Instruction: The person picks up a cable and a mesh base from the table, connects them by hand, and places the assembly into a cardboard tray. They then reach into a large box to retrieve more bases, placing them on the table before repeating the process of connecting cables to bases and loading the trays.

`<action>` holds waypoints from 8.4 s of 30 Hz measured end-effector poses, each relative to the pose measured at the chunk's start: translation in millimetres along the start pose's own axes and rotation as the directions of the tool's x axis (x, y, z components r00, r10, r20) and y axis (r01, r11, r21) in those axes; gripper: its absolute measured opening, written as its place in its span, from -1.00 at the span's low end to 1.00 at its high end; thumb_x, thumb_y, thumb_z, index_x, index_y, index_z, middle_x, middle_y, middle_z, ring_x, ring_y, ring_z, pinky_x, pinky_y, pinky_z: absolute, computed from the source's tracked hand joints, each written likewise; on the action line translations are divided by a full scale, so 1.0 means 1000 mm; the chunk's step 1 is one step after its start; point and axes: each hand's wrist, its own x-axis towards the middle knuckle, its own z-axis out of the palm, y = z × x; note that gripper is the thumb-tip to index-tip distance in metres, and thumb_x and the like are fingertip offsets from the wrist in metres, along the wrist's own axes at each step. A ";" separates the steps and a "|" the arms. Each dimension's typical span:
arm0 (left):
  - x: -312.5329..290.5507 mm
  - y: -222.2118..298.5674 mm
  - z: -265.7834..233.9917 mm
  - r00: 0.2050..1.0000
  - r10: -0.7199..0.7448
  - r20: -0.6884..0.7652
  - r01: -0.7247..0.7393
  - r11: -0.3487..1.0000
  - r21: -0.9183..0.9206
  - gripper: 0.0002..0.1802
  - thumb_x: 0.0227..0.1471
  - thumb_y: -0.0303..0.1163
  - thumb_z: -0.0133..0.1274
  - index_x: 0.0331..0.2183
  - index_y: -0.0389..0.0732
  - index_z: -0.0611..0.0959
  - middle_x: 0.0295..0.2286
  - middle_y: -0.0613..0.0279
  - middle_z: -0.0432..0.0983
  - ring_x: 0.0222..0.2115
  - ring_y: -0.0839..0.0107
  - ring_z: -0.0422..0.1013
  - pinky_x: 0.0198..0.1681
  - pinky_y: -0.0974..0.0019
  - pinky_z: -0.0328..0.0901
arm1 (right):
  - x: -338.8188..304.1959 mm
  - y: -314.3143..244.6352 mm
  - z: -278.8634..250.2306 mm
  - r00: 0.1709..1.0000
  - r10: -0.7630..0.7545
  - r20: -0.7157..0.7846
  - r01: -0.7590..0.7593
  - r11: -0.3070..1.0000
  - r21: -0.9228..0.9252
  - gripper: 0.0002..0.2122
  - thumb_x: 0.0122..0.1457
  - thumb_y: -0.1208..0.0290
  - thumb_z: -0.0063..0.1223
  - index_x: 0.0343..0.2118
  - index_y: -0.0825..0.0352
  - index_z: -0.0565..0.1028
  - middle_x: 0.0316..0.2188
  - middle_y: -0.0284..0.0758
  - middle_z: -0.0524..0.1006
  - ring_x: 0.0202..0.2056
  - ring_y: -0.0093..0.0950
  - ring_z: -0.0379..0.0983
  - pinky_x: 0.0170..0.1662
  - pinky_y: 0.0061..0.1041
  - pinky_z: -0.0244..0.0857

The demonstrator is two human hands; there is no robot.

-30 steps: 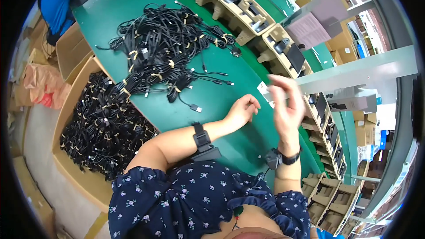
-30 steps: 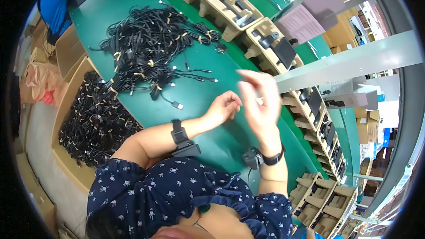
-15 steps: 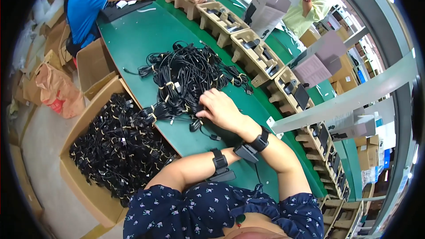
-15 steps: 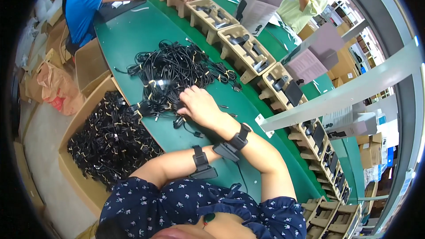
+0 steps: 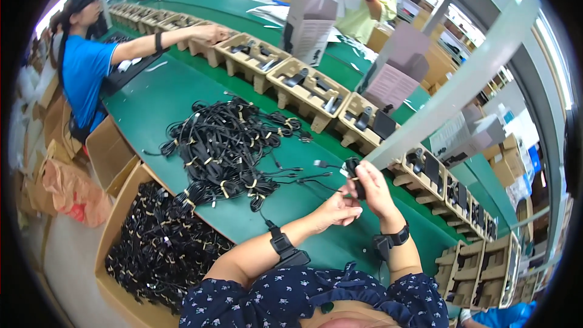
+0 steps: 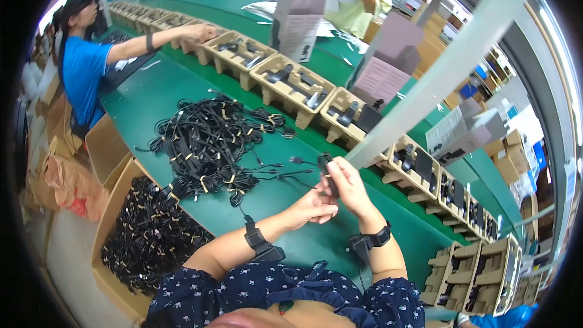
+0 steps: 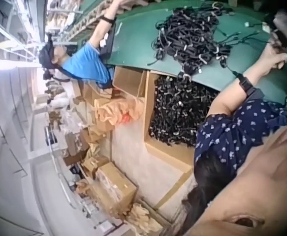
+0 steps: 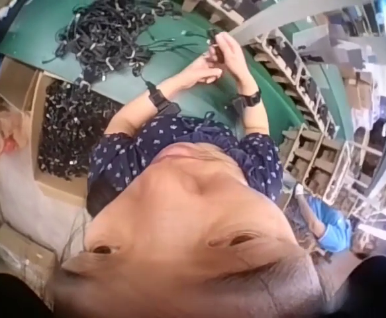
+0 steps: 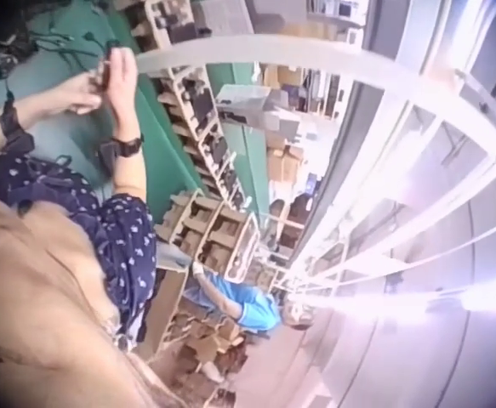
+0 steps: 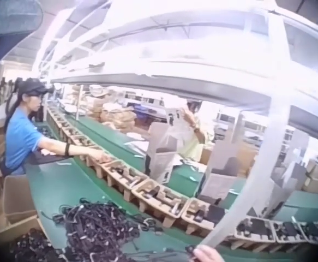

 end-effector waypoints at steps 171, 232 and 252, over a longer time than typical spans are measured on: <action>0.009 -0.028 -0.020 0.930 -0.196 0.311 0.079 0.933 0.351 -0.55 0.13 -0.32 -0.15 0.04 -0.22 0.24 -0.08 0.26 0.29 -0.01 0.50 0.17 0.06 0.40 0.06 | -0.072 0.050 -0.024 0.965 -0.097 -0.243 0.169 0.939 0.299 -0.86 0.10 0.46 -0.01 -0.31 0.41 0.39 -0.45 -0.33 0.47 -0.41 -0.55 0.41 -0.26 -0.58 0.29; 0.002 -0.026 -0.015 0.992 -0.128 -0.025 0.122 0.847 0.518 -0.69 0.13 -0.31 -0.17 -0.11 -0.26 0.35 -0.41 0.13 0.48 -0.48 0.48 0.41 -0.40 0.48 0.28 | 0.104 0.063 -0.209 0.552 -0.261 -0.792 -0.462 0.694 -0.551 -0.65 0.11 0.27 -0.14 -0.27 0.55 0.24 -0.32 0.14 0.42 -0.21 -0.02 0.37 -0.14 -0.21 0.24; 0.008 -0.026 -0.011 0.985 -0.175 0.000 0.146 0.827 0.544 -0.74 0.12 -0.38 -0.16 -0.15 -0.26 0.37 -0.41 0.20 0.46 -0.49 0.53 0.38 -0.41 0.51 0.27 | 0.077 0.069 -0.228 0.618 -0.465 -0.634 -0.640 0.170 -0.749 -0.85 -0.04 0.35 -0.02 -0.48 0.32 0.48 -0.55 -0.22 0.51 -0.45 -0.29 0.49 -0.46 -0.38 0.32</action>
